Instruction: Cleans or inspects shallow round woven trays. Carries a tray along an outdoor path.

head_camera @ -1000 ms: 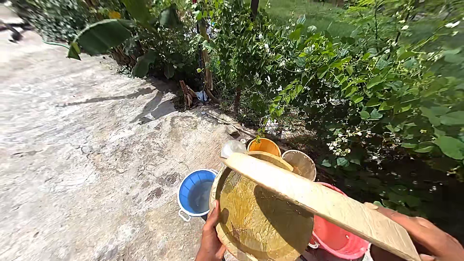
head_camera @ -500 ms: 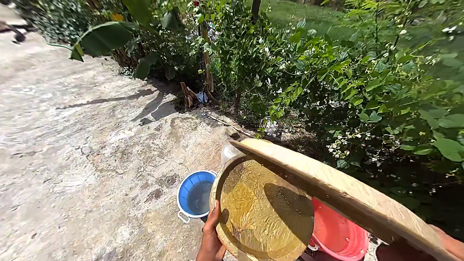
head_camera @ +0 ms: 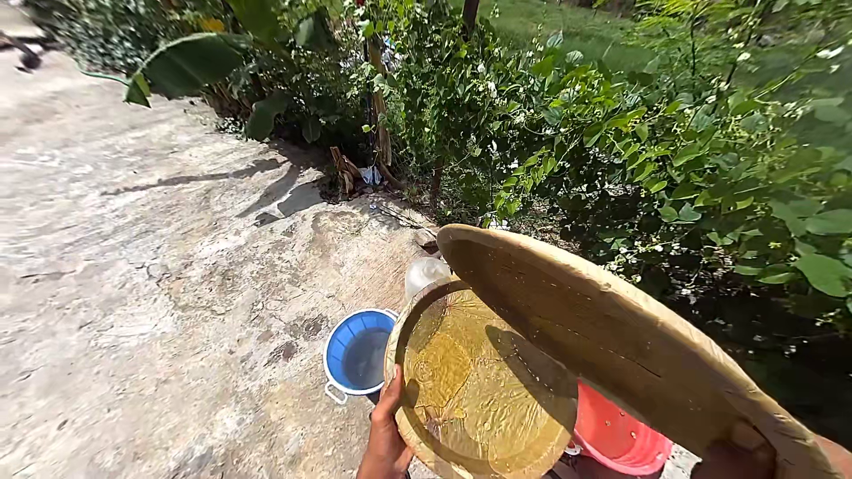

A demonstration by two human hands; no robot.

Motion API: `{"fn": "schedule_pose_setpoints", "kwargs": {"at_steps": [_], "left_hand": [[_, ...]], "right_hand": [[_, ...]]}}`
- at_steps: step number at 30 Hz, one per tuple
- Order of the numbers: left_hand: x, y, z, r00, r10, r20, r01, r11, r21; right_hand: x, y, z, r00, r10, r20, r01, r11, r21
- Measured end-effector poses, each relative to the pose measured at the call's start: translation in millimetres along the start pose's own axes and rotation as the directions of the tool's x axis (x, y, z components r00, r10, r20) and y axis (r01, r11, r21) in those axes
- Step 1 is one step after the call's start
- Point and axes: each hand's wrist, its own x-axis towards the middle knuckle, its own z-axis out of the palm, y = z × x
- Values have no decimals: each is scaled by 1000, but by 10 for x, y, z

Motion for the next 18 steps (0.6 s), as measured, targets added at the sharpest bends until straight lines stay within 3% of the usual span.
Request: {"fn": "schedule_pose_setpoints", "kwargs": {"at_steps": [3,8,12,15,18], "left_hand": [[1,6,6,1000,-13,7,13,1000,-2],[7,-1,28,1000,-20,-11,20,1000,0],[-6,-10,24,1000,-19,-14,20,999,35],[-16,-3,52,1000,-21,-2,21,999,26],[-51,11,61,1000,-23,9,22,999,25]], "right_hand": [[10,15,14,998,53,23,-53,999,13],[-31,112,116,987,127,-103,-124,992,32],[-77,185,201,973,132,-187,-146,987,-62],[-74,254,241,901,285,-326,-306,952,-14],[-88,457,205,822,478,-310,-491,870,41]]}}
